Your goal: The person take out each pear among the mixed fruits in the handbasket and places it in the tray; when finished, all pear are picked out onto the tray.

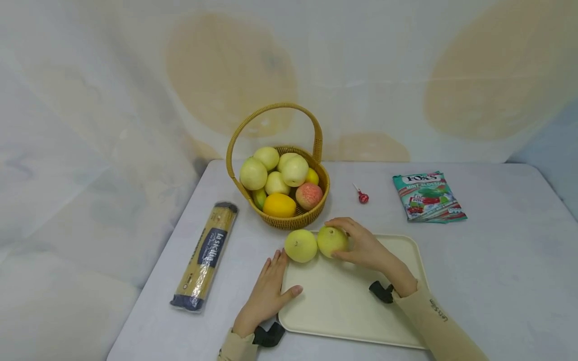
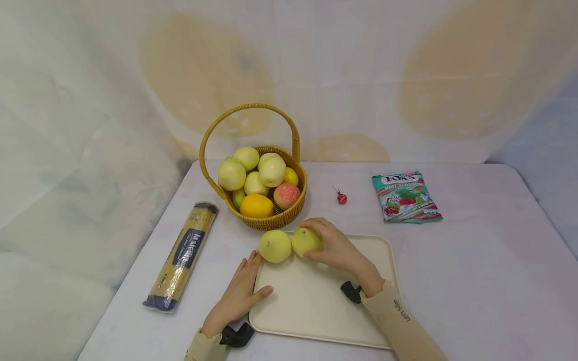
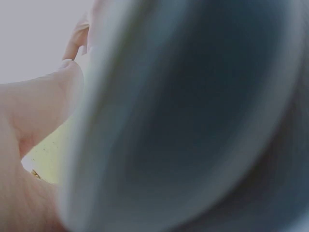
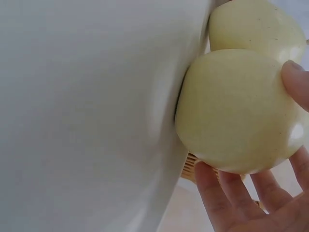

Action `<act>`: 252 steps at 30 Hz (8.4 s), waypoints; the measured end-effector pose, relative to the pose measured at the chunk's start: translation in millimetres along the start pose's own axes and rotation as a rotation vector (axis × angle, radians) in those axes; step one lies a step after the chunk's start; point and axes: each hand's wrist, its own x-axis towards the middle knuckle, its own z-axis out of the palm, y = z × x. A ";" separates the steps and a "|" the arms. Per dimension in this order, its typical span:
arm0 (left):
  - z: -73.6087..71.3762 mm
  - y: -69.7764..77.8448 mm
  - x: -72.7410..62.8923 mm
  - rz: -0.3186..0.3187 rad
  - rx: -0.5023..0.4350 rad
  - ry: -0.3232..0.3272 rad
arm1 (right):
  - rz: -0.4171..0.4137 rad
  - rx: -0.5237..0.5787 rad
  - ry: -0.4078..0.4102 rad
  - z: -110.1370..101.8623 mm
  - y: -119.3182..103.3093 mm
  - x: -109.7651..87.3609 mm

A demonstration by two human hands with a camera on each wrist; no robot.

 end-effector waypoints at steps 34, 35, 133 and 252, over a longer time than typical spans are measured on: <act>0.1 -2.3 0.4 0.022 0.010 0.007 | 0.064 -0.036 -0.014 -18.8 -9.3 8.7; 0.3 -2.4 0.5 0.021 0.008 0.006 | 0.072 -0.040 -0.015 -20.0 -10.9 9.9; 1.5 -3.8 -1.3 0.011 0.010 -0.004 | 0.138 0.162 0.090 -44.5 -31.2 111.7; 2.6 -5.7 -2.6 0.020 0.015 0.018 | 0.328 0.079 0.079 -6.5 -8.7 198.6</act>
